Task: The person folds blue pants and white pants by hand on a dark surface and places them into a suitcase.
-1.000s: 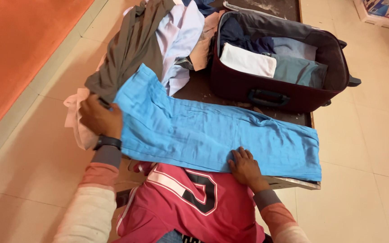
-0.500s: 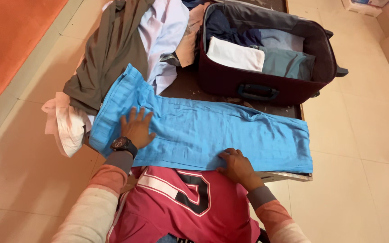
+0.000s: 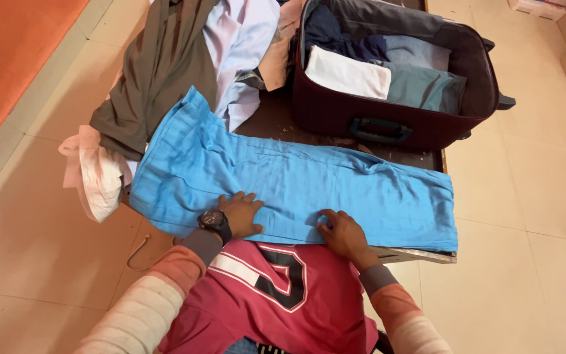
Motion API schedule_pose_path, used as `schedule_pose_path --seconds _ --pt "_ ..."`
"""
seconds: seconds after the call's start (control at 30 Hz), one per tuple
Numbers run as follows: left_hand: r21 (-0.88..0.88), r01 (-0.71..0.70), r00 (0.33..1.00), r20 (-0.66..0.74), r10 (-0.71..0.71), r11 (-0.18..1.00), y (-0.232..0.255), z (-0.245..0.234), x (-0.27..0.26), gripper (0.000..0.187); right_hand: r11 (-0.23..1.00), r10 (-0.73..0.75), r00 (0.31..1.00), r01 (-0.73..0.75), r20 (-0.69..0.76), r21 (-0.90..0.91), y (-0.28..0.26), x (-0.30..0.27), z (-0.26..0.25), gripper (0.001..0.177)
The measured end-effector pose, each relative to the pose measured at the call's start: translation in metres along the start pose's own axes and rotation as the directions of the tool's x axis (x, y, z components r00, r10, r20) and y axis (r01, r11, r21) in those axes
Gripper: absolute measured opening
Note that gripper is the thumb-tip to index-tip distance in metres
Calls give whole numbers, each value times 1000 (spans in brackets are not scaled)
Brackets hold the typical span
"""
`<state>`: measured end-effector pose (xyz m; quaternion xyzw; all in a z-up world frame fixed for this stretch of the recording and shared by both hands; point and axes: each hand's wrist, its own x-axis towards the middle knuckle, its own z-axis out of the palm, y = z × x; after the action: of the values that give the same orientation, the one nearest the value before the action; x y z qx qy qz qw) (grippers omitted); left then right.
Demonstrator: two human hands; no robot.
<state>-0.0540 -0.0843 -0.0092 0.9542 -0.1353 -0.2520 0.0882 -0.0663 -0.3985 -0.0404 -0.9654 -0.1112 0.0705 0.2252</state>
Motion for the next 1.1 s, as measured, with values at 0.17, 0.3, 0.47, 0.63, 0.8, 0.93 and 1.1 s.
schedule_pose_path --seconds 0.17,0.3,0.47,0.63,0.8,0.93,1.1 --pt "-20 47 999 28 -46 999 -8 0 7 74 994 70 984 -83 165 70 4 9 -18 47" --pt "-10 58 998 10 -58 998 -12 4 9 75 986 -144 989 145 15 -86 10 4 -41 60" --pt "42 19 1000 6 -19 999 -5 -5 0 84 995 48 951 -19 307 -95 28 2 -64 52" --pt "51 -3 999 38 1 999 -1 -15 -7 100 994 82 953 -56 292 -98 43 0 -60 21" --pt "19 -28 1000 1 28 999 -2 -10 -3 87 991 61 978 -35 202 -129 37 -5 -61 15" --pt "-30 -117 985 -134 112 993 -8 -9 0 64 996 85 974 -83 209 -16 36 -17 -71 33" --pt "-54 -210 947 -260 189 976 -4 -17 -2 17 978 199 927 -168 318 -122 26 -24 -79 62"
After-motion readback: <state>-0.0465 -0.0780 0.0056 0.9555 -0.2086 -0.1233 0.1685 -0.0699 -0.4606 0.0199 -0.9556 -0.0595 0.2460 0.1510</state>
